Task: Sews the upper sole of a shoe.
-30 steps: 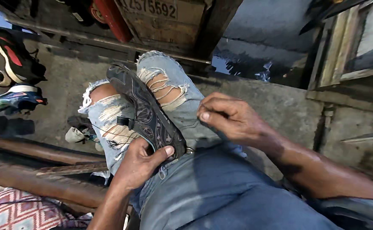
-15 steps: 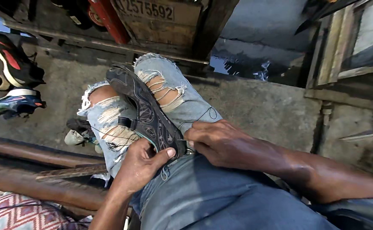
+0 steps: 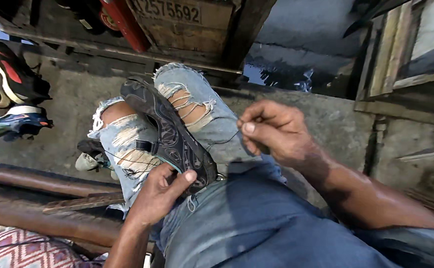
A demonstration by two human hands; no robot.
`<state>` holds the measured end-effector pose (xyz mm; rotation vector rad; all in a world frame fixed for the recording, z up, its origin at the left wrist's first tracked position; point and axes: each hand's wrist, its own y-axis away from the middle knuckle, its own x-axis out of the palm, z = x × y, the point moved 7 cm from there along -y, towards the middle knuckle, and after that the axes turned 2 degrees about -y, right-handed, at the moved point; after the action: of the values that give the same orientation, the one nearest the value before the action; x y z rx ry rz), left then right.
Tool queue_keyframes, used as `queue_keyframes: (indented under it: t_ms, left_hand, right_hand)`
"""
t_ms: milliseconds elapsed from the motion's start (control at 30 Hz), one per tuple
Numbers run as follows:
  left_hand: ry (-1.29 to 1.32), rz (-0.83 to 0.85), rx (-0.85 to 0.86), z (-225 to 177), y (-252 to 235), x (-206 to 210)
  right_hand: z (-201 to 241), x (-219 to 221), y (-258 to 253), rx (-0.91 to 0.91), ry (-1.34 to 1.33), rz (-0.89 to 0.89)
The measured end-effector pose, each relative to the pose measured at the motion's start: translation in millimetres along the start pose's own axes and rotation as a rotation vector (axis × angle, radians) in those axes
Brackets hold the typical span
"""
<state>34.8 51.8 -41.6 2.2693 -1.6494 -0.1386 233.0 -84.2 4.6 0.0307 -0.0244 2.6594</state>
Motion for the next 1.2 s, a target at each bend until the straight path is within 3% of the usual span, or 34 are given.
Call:
queue_keyframes:
  t_ms: [67,267,500,600,700,833,933,1100,1200]
  left_hand:
    - [0.067,0.034,-0.006,4,0,-3]
    - [0.015,0.129,0.018,0,0,3]
    - [-0.125,0.088,-0.001,-9,-1,12]
    - [-0.16,0.073,-0.009,-10,-1,14]
    - [-0.148,0.075,0.001,-7,-1,11]
    - [-0.076,0.092,0.013,-2,-1,7]
    - [-0.041,0.098,0.03,1,-1,2]
    - [0.304,0.058,-0.057,14,4,-8]
    - [0.387,0.029,-0.094,15,5,-8]
  right_hand:
    - [1,-7,2,0.008,0.165,0.011]
    - [-11,38,16,-0.042,0.622,0.38]
    - [-7,51,12,-0.097,0.836,0.446]
    - [-6,53,8,-0.11,0.83,0.475]
    - [-20,47,4,-0.056,0.525,0.448]
    - [-26,30,2,0.044,-0.089,0.264]
    - [-13,-5,-3,-0.004,-0.284,0.05]
    - [-3,-120,2,-0.004,-0.184,-0.537]
    - [-29,-192,29,0.141,0.002,-0.905]
